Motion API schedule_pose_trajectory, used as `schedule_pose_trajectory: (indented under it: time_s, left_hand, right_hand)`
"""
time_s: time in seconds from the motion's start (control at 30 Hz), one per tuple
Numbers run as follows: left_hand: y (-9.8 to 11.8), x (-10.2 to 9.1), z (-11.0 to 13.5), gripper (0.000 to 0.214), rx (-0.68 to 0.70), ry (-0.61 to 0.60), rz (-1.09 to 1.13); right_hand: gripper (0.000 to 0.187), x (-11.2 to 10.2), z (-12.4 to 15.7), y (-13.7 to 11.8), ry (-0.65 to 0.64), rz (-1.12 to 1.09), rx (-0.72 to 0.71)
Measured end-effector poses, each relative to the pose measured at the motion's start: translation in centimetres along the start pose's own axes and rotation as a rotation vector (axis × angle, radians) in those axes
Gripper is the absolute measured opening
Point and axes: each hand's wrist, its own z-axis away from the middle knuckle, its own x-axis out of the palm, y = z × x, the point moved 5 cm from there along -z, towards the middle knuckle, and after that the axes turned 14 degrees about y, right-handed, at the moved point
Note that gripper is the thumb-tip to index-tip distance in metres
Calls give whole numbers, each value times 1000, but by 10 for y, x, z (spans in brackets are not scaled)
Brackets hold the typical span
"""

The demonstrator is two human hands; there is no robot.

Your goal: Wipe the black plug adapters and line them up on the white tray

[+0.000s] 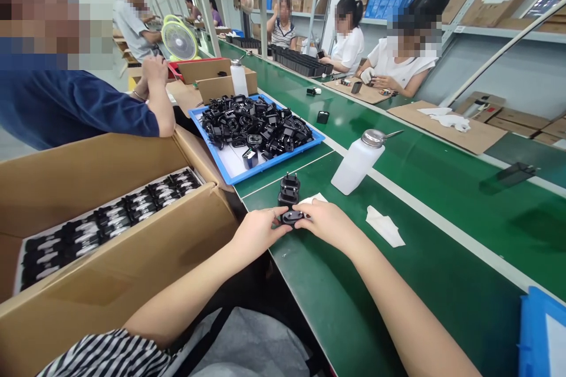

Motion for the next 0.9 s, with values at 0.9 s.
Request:
schedule_pose_trajectory:
  time_s: [0.9]
  left_hand:
    - [30, 2, -38, 16, 41, -281, -145]
  right_hand:
    - [19, 13, 0, 5, -108, -155, 138]
